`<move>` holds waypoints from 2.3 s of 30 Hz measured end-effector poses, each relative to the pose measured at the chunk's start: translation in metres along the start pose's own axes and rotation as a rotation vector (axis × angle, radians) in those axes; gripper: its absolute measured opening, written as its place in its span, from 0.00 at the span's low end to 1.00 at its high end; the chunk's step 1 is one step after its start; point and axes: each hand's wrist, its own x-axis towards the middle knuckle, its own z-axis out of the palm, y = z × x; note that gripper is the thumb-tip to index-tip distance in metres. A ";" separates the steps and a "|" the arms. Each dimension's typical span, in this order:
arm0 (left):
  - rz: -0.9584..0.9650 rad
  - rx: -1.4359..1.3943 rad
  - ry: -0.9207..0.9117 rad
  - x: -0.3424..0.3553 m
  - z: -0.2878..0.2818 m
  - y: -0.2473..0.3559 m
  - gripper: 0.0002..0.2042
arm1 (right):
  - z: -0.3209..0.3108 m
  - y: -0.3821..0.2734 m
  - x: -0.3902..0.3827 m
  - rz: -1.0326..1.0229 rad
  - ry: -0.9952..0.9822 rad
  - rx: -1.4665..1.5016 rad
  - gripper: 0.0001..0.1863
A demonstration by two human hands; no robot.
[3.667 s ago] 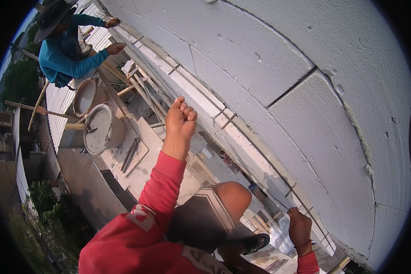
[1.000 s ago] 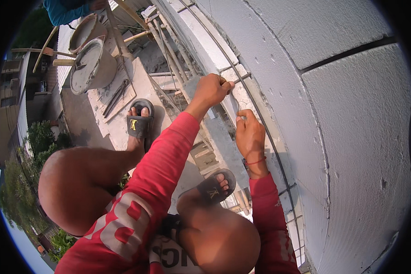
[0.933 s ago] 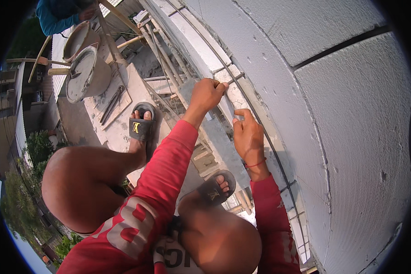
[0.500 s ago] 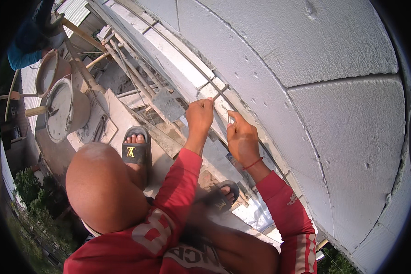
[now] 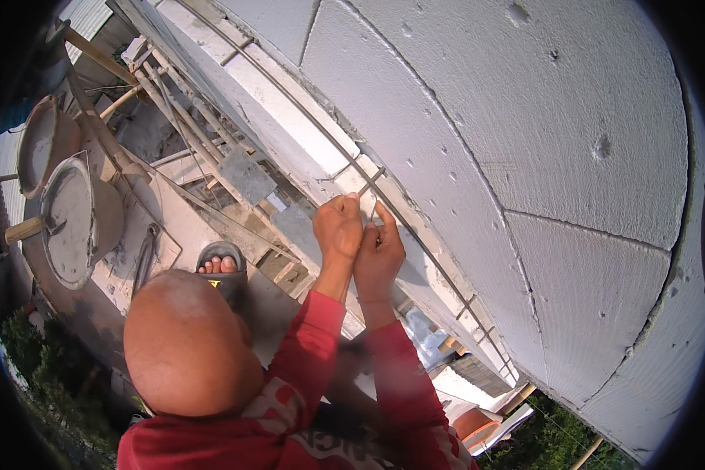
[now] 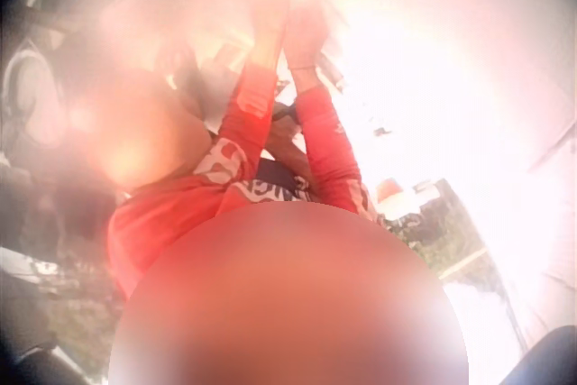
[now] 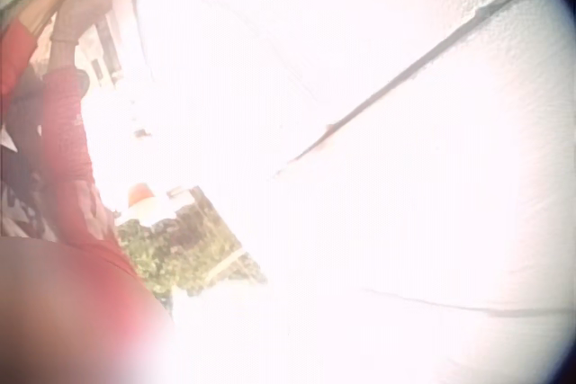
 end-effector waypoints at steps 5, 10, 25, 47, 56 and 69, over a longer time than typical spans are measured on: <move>-0.024 0.003 -0.012 -0.001 -0.002 0.003 0.20 | 0.006 0.006 0.007 0.072 0.032 0.013 0.20; 0.053 0.016 0.026 -0.001 -0.003 0.002 0.19 | 0.013 0.014 0.008 0.039 0.038 0.097 0.20; -0.008 0.087 0.002 -0.004 -0.005 0.007 0.18 | 0.020 0.010 0.014 -0.226 0.072 -0.033 0.20; -0.033 0.070 -0.028 -0.001 -0.006 0.003 0.19 | 0.000 -0.003 0.017 -0.329 -0.058 -0.689 0.26; 0.005 0.054 -0.015 -0.002 -0.005 0.006 0.19 | -0.014 0.009 0.023 -0.582 -0.123 -0.955 0.34; 0.084 0.112 -0.024 -0.001 -0.007 0.005 0.18 | -0.013 0.024 0.038 -0.650 -0.063 -0.755 0.34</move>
